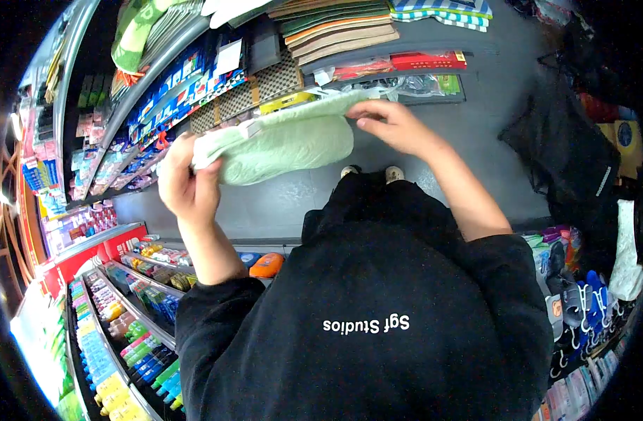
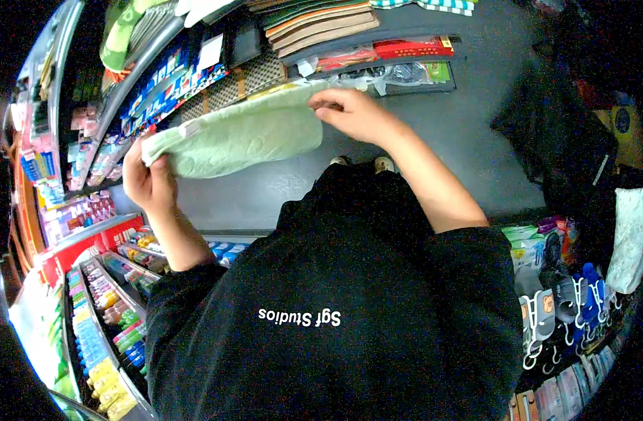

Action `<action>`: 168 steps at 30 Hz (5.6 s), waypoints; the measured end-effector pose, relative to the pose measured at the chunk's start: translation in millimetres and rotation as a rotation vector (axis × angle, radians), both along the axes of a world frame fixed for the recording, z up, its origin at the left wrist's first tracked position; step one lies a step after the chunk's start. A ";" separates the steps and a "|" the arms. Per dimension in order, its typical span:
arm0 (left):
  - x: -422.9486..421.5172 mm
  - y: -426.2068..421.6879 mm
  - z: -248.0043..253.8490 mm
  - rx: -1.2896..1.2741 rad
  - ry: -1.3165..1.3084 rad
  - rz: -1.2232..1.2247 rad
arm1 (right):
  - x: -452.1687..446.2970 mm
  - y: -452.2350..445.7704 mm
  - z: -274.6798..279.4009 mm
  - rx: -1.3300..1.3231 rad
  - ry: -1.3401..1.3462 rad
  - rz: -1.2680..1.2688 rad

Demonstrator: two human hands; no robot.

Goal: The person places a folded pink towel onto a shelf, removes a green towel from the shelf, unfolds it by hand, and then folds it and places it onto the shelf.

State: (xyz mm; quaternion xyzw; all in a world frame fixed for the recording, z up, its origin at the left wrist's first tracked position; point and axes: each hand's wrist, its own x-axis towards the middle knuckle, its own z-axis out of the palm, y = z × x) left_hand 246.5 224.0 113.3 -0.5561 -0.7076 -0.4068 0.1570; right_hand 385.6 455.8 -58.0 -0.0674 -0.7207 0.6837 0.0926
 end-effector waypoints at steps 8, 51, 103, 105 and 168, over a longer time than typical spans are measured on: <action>-13.4 -17.6 30.4 -0.080 -0.008 -0.203 | -19.5 -44.7 6.0 -0.026 0.257 0.218; -29.0 -69.7 44.9 0.176 -0.156 0.134 | 11.6 -27.6 -6.9 -0.324 0.221 -0.047; -43.7 1.0 19.8 0.127 -0.408 0.346 | 3.6 142.5 200.9 0.729 0.240 -0.322; -46.2 3.8 32.0 0.129 -0.546 0.336 | 1.5 146.1 211.5 0.740 0.241 -0.322; -340.9 207.8 299.4 0.113 -0.178 0.144 | -211.2 287.8 486.0 1.183 0.514 -0.606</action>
